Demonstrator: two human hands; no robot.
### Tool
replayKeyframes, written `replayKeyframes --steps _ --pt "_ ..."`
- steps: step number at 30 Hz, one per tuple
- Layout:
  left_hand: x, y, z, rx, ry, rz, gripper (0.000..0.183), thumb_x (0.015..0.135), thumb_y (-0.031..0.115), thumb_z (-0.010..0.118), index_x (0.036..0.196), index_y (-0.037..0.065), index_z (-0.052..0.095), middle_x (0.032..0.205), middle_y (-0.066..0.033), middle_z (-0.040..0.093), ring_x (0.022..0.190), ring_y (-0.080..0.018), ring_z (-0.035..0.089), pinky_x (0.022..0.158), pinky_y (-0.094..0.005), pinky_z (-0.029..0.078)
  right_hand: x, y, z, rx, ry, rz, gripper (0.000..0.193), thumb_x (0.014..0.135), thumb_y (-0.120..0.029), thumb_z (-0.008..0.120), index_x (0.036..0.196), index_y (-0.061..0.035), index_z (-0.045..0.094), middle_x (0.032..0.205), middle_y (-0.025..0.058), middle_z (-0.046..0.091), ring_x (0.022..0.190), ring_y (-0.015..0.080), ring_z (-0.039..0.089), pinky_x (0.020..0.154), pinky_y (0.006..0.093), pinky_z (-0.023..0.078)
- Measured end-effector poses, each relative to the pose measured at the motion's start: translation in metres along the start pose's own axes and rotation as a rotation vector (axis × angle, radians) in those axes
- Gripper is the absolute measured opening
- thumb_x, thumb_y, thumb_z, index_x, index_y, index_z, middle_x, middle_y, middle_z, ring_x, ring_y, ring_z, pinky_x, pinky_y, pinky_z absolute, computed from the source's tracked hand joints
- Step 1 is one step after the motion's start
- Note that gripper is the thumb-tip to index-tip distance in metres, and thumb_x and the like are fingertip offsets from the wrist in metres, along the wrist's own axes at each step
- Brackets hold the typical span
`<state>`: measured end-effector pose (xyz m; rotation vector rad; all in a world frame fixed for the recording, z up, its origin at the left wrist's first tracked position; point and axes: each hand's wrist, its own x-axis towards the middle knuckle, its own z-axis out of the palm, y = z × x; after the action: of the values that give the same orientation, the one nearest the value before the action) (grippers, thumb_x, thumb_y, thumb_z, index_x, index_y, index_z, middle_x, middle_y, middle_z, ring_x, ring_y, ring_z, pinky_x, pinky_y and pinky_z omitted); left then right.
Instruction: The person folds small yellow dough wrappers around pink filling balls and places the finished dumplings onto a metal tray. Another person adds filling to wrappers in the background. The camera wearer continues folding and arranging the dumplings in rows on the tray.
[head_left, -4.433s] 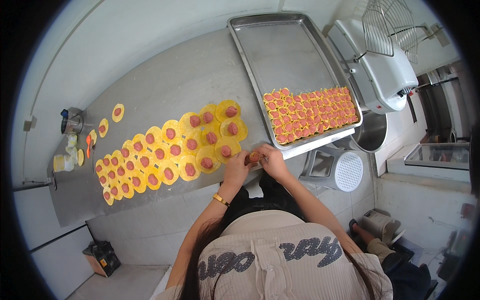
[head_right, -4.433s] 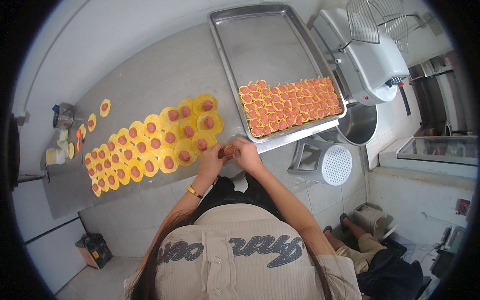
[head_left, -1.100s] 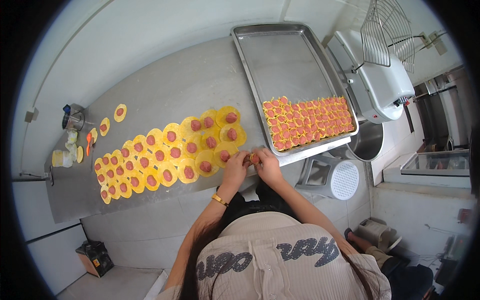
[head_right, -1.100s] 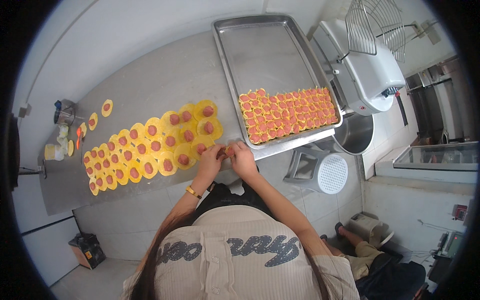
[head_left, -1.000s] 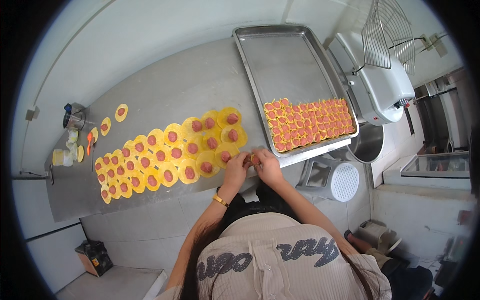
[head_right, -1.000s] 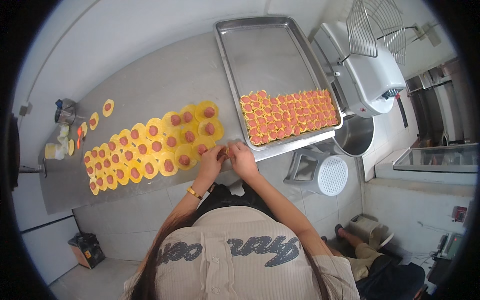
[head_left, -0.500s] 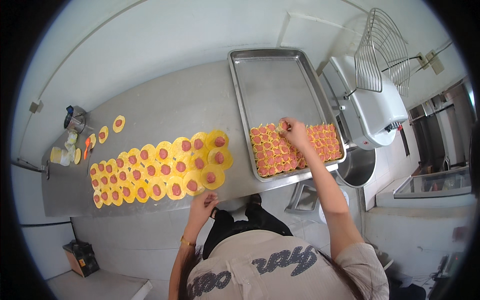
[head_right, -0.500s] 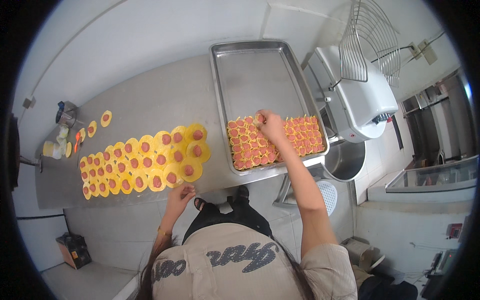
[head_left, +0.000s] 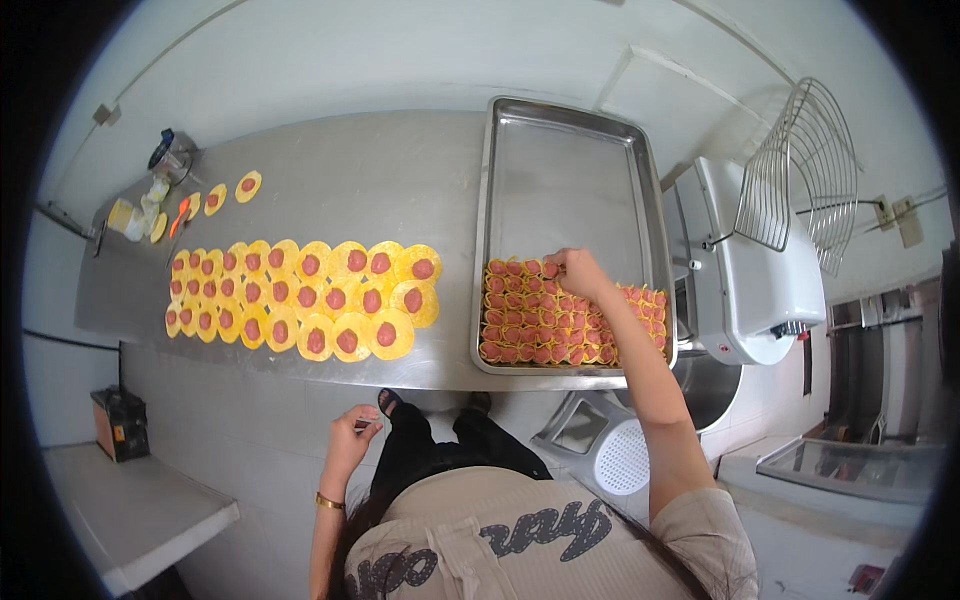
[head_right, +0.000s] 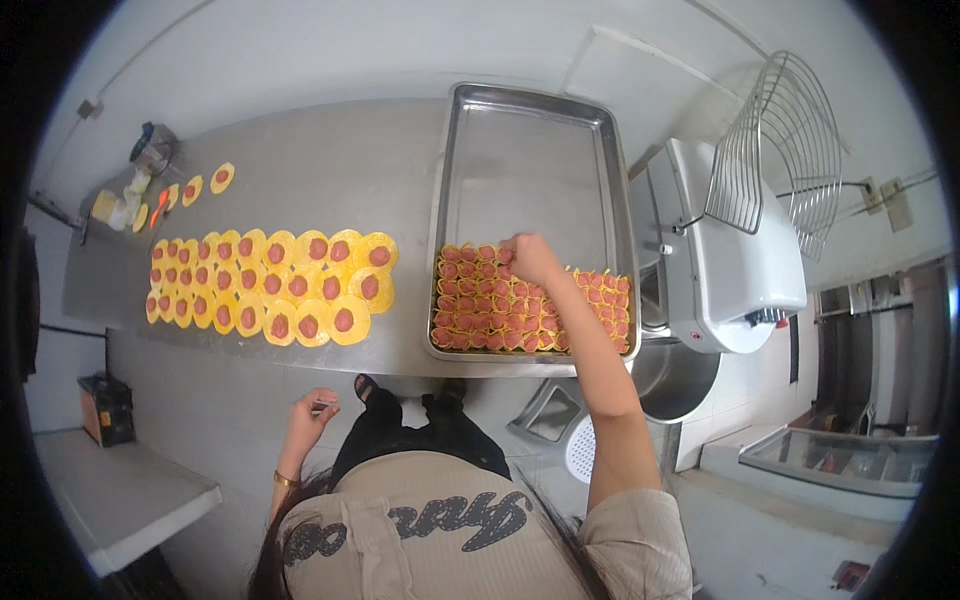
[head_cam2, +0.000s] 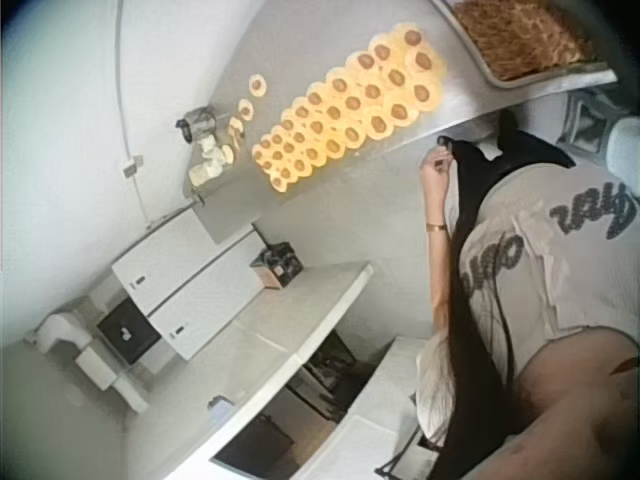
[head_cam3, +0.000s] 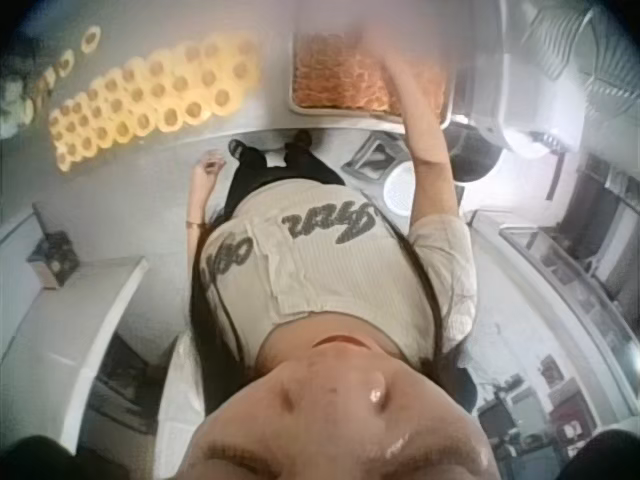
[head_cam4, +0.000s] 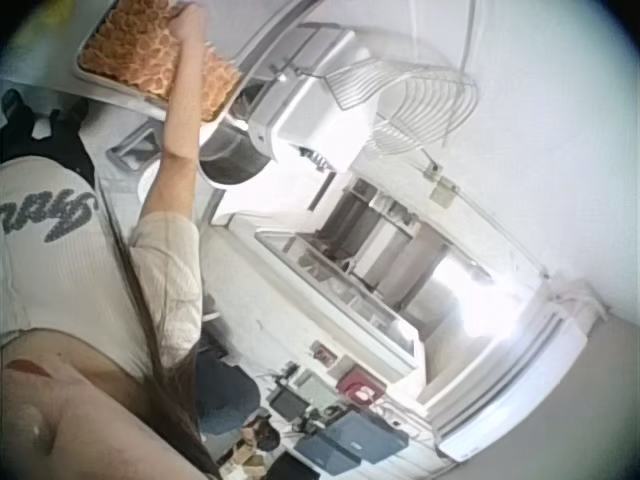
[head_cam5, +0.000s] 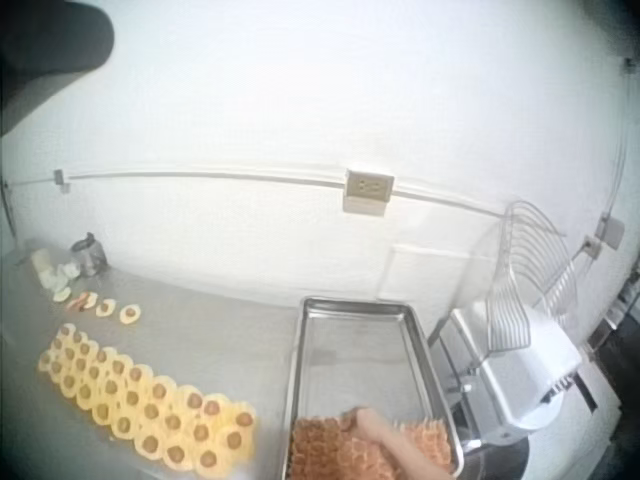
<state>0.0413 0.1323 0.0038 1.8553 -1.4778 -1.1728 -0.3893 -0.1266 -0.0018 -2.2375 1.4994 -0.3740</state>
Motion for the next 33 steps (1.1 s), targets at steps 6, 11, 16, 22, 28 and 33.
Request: replayKeyframes --steps 6,11,16,22,28,33 --pt "-0.009 0.009 0.018 0.027 0.044 0.082 0.023 0.077 0.000 0.072 0.098 -0.002 0.062 0.091 -0.0132 0.068 0.073 -0.0226 0.068 0.064 -0.0304 0.055 0.004 0.002 -0.003 0.005 -0.053 -0.077 0.043 0.066 0.006 0.051 0.102 -0.0062 0.071 0.096 0.0161 0.068 0.079 0.0330 0.065 0.074 0.0369 0.053" --pt "-0.020 0.012 0.019 0.045 0.071 0.055 0.022 0.077 -0.001 0.071 0.098 -0.002 0.062 0.093 -0.0135 0.067 0.075 -0.0229 0.067 0.065 -0.0304 0.055 0.004 0.002 -0.008 0.043 -0.111 -0.102 0.045 0.066 0.006 0.049 0.104 -0.0069 0.071 0.093 0.0153 0.068 0.077 0.0322 0.065 0.073 0.0362 0.052" --pt "-0.032 0.005 0.018 0.061 0.072 -0.014 0.024 0.077 -0.003 0.071 0.099 -0.001 0.063 0.092 -0.0105 0.067 0.077 -0.0184 0.065 0.070 -0.0300 0.054 0.003 -0.001 -0.011 0.091 -0.104 -0.061 0.045 0.068 0.005 0.050 0.107 -0.0074 0.070 0.087 0.0163 0.068 0.070 0.0288 0.065 0.068 0.0352 0.052" --pt "-0.051 -0.005 0.000 0.124 0.080 -0.067 0.024 0.077 0.000 0.072 0.099 -0.002 0.063 0.094 -0.0143 0.068 0.076 -0.0246 0.067 0.069 -0.0325 0.055 0.007 0.003 -0.014 0.091 -0.202 0.086 0.045 0.071 0.005 0.049 0.111 -0.0050 0.068 0.083 0.0207 0.068 0.071 0.0264 0.066 0.068 0.0351 0.052" --pt "-0.066 -0.015 -0.023 0.182 0.076 -0.113 0.022 0.077 0.001 0.071 0.097 -0.001 0.063 0.090 -0.0147 0.068 0.076 -0.0254 0.068 0.069 -0.0332 0.055 0.017 0.021 -0.002 0.372 -0.152 -0.025 0.054 0.072 0.007 0.046 0.121 -0.0069 0.062 0.108 0.0165 0.067 0.086 0.0265 0.067 0.076 0.0345 0.052" --pt "-0.074 -0.015 -0.040 0.261 0.006 -0.148 0.021 0.076 0.002 0.072 0.095 -0.002 0.063 0.089 -0.0148 0.069 0.076 -0.0251 0.068 0.069 -0.0335 0.054 0.023 0.013 -0.007 0.475 -0.415 0.018 0.058 0.076 0.011 0.038 0.127 -0.0089 0.060 0.112 0.0084 0.067 0.088 0.0175 0.064 0.077 0.0293 0.051"
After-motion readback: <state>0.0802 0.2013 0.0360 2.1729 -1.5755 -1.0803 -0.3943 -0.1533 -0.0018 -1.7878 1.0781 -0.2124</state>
